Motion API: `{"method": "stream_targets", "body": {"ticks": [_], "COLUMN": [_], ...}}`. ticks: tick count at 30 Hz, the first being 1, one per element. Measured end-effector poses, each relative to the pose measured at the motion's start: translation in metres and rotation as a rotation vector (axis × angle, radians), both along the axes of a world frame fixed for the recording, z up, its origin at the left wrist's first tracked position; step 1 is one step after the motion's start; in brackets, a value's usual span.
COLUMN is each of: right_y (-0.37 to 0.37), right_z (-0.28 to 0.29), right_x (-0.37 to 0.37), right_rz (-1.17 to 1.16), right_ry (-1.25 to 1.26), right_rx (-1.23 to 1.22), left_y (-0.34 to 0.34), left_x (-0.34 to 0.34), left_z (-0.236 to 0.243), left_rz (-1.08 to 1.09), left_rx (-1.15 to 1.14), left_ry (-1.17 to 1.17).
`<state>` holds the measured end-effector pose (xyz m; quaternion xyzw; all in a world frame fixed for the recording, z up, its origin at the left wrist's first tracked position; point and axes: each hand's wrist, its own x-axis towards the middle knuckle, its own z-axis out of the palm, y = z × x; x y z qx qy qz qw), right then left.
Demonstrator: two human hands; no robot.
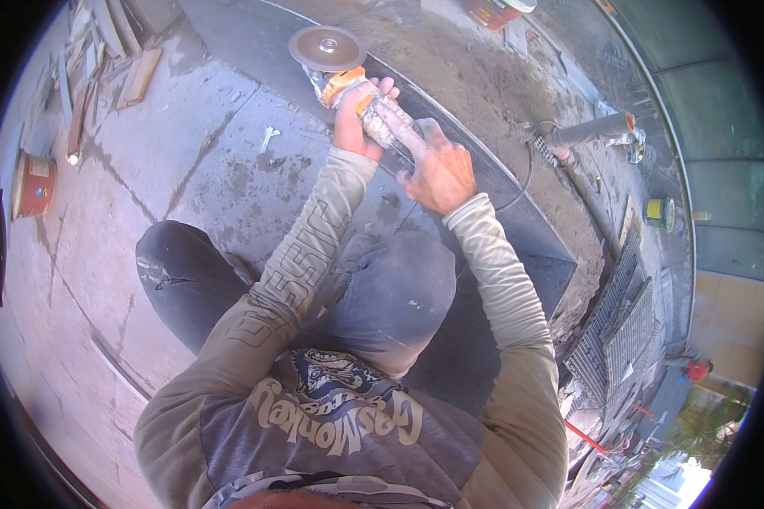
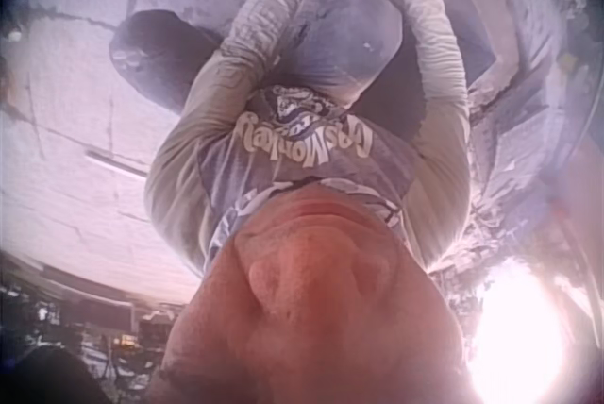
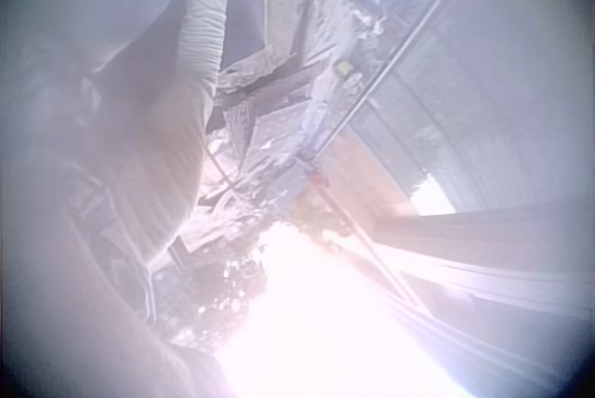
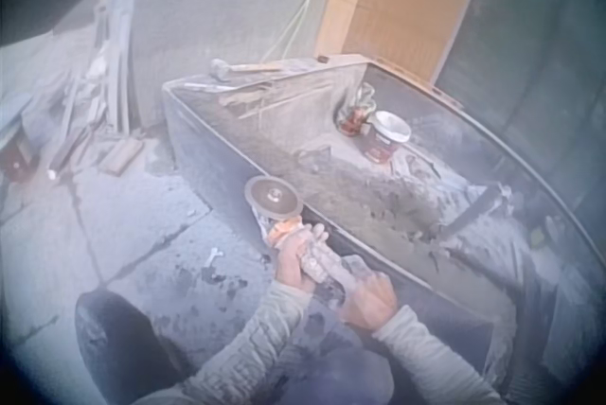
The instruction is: The person positions a large rectangular tile on a work surface, then uses an angle grinder to cut along its edges. The person repositions the tile and continues cutting different sides, generating dust and debris.
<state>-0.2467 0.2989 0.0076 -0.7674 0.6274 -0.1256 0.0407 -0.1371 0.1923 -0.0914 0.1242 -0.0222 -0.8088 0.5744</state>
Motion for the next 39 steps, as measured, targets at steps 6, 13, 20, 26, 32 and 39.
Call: {"method": "stream_targets", "body": {"ticks": [6,13,20,26,32,39], "right_y": [0.005,0.014,0.021,0.027,0.035,0.043], "right_z": [0.001,0.001,0.000,0.001,0.004,0.001], "right_x": [-0.001,-0.008,-0.014,-0.018,-0.021,-0.030], "right_rz": [-0.033,-0.021,-0.024,-0.021,-0.037,-0.026], "right_ry": [0.024,0.016,0.035,0.037,0.021,0.029], "right_rx": [0.047,0.016,0.019,0.011,0.033,0.005], "left_y": [0.006,0.014,0.021,0.029,0.035,0.042], "left_x": [-0.005,-0.012,-0.017,-0.021,-0.027,-0.033], "left_z": [0.001,-0.002,-0.001,0.001,-0.001,-0.001], "left_rz": [0.004,-0.009,-0.011,-0.022,-0.037,-0.054], "left_rx": [0.012,0.000,0.006,0.017,0.009,0.009], "left_ry": [-0.012,-0.008,-0.002,0.022,0.027,0.038]}}
